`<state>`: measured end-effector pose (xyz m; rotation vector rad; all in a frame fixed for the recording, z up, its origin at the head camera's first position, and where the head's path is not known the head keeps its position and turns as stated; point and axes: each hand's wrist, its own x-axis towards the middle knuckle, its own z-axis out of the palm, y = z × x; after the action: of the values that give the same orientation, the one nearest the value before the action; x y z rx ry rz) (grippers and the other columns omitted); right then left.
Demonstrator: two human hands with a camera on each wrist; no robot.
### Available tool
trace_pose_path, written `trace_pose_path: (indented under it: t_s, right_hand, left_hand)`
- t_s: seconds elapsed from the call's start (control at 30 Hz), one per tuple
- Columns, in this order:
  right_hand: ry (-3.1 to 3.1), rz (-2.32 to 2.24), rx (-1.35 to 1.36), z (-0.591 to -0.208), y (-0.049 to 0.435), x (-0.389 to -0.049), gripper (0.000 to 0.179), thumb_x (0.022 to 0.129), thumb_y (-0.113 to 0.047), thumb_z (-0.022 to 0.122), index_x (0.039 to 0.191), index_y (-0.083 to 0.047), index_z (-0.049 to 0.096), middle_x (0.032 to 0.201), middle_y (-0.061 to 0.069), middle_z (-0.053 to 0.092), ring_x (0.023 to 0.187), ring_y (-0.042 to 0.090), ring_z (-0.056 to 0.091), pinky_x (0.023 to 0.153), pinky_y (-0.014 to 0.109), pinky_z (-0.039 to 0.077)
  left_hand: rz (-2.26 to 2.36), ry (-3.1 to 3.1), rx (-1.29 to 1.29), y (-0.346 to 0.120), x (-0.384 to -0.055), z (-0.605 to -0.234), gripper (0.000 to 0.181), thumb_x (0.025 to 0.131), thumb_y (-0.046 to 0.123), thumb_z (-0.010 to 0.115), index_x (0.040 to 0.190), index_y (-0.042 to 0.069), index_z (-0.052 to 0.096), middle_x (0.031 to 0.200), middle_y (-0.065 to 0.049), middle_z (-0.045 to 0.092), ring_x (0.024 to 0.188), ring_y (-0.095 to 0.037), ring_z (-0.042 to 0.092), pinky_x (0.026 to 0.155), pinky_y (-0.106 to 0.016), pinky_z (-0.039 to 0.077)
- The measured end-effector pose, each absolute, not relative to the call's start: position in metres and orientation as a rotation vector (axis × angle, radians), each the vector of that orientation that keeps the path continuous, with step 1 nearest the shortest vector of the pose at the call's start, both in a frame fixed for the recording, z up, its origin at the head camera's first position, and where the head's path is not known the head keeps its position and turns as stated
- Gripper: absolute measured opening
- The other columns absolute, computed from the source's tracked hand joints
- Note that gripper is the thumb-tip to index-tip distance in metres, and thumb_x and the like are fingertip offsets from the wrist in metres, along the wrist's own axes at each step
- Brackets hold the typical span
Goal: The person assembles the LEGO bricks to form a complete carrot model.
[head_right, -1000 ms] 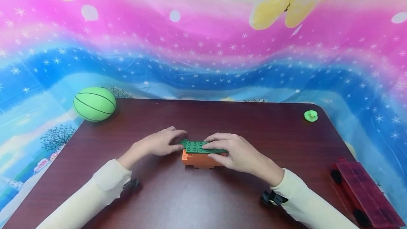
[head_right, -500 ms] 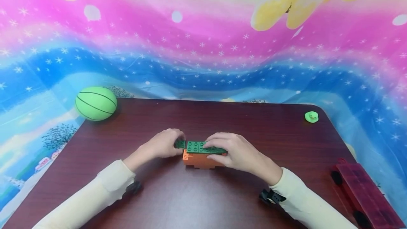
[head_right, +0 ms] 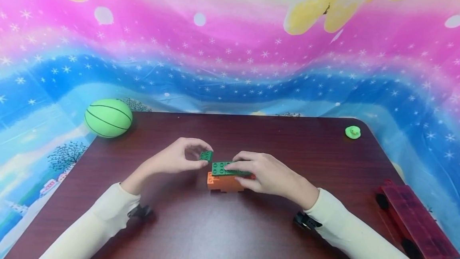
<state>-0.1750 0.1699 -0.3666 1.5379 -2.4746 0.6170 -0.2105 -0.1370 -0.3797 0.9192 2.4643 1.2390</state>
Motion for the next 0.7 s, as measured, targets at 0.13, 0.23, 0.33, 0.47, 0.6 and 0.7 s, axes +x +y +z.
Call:
trace_pose_path:
  t_s: [0.13, 0.23, 0.33, 0.47, 0.6, 0.7]
  right_hand:
    - [-2.506, 0.613, 1.527, -0.364, 0.169, -0.175, 0.04, 0.089, -0.017, 0.081, 0.127, -0.02, 0.072, 0.118, -0.002, 0.069, 0.085, 0.002, 0.062, 0.07, 0.016, 0.054]
    - [-2.529, 0.604, 1.515, -0.362, 0.169, -0.175, 0.038, 0.089, -0.018, 0.081, 0.126, -0.02, 0.073, 0.117, -0.002, 0.069, 0.085, 0.002, 0.063, 0.07, 0.017, 0.055]
    - [-2.545, 0.609, 1.511, -0.36, 0.169, -0.174, 0.037, 0.09, -0.017, 0.08, 0.126, -0.02, 0.073, 0.118, -0.002, 0.069, 0.084, 0.002, 0.063, 0.07, 0.019, 0.056]
    - [-2.539, 0.624, 1.515, -0.36, 0.169, -0.174, 0.036, 0.09, -0.017, 0.08, 0.125, -0.019, 0.073, 0.118, -0.002, 0.069, 0.083, 0.001, 0.062, 0.069, 0.02, 0.056]
    - [-2.526, 0.627, 1.518, -0.361, 0.169, -0.175, 0.035, 0.091, -0.017, 0.079, 0.125, -0.02, 0.073, 0.118, -0.003, 0.069, 0.081, 0.0, 0.061, 0.068, 0.018, 0.054]
    - [-2.53, 0.629, 1.513, -0.361, 0.169, -0.175, 0.036, 0.091, -0.018, 0.079, 0.126, -0.02, 0.073, 0.118, -0.003, 0.069, 0.081, 0.0, 0.061, 0.068, 0.016, 0.052]
  left_hand:
    - [1.318, 2.348, 0.961, -0.136, -0.204, -0.374, 0.032, 0.089, 0.016, 0.078, 0.12, 0.011, 0.072, 0.098, -0.002, 0.073, 0.083, -0.013, 0.07, 0.085, -0.031, 0.06]
    - [1.326, 2.339, 0.984, -0.135, -0.201, -0.371, 0.031, 0.089, 0.015, 0.078, 0.119, 0.012, 0.073, 0.1, -0.001, 0.073, 0.081, -0.013, 0.07, 0.084, -0.032, 0.061]
    - [1.347, 2.351, 0.999, -0.133, -0.199, -0.368, 0.031, 0.089, 0.015, 0.079, 0.119, 0.014, 0.074, 0.102, -0.001, 0.072, 0.08, -0.012, 0.07, 0.082, -0.032, 0.061]
    - [1.366, 2.327, 1.036, -0.129, -0.197, -0.367, 0.031, 0.089, 0.018, 0.079, 0.119, 0.013, 0.073, 0.104, -0.002, 0.072, 0.081, -0.012, 0.071, 0.083, -0.034, 0.062]
    - [1.369, 2.299, 1.085, -0.125, -0.195, -0.366, 0.03, 0.089, 0.017, 0.079, 0.118, 0.013, 0.074, 0.104, -0.003, 0.072, 0.082, -0.011, 0.072, 0.082, -0.037, 0.062]
    - [1.36, 2.307, 1.141, -0.123, -0.193, -0.364, 0.029, 0.089, 0.016, 0.08, 0.117, 0.013, 0.075, 0.105, -0.002, 0.073, 0.082, -0.01, 0.07, 0.08, -0.034, 0.062]
